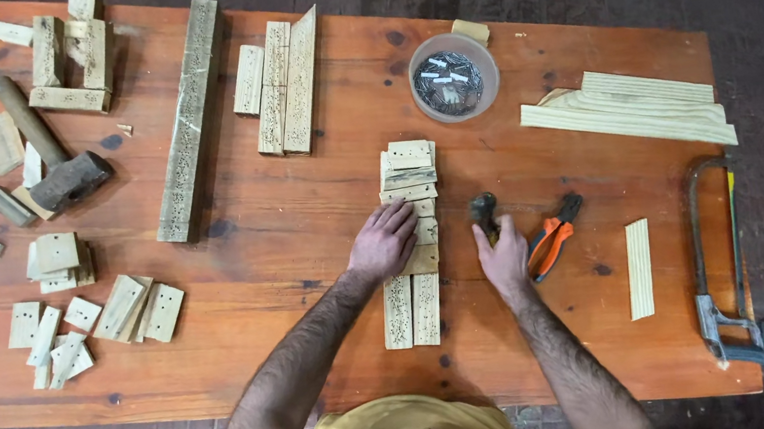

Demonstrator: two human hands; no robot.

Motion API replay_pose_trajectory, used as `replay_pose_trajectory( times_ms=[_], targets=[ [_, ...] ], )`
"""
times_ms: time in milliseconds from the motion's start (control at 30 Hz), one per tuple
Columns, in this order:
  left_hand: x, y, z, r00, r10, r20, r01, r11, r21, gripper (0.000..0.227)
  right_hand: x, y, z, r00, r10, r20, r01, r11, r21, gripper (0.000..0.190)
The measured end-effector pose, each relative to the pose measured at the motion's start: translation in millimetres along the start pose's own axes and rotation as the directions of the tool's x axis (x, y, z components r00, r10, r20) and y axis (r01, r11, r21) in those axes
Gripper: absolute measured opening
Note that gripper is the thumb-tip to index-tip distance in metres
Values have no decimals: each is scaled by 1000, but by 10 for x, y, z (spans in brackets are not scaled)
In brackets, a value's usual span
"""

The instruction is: The person assembles small wooden frames by nailing pre-cut pieces together on a workbench. They repeatedly pick up nails, position the wood pieces, and hammer them into place, stacking completed frames as they progress.

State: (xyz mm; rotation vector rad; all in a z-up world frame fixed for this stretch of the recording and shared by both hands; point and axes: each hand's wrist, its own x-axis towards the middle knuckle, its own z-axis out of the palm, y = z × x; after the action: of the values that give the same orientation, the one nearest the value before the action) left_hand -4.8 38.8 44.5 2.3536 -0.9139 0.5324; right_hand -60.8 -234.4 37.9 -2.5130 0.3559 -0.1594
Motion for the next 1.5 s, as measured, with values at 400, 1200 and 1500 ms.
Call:
replay_pose_trajectory(
  times_ms=[400, 1200, 1500],
  targets=[
    [44, 379, 120, 994, -91, 68, 89, 996, 28, 63, 40, -123, 70, 1000, 20, -22, -24, 974, -225, 38],
    [-173, 438, 106, 988, -79, 131, 62, 990, 126, 72, -118, -944, -240, 992, -128, 2, 119, 917, -380, 50],
    [-566, 184, -218, 985, -147, 93, 137, 986, 99, 58, -309, -1631, 13, 911, -411, 20, 409, 899, -154, 45]
  ],
)
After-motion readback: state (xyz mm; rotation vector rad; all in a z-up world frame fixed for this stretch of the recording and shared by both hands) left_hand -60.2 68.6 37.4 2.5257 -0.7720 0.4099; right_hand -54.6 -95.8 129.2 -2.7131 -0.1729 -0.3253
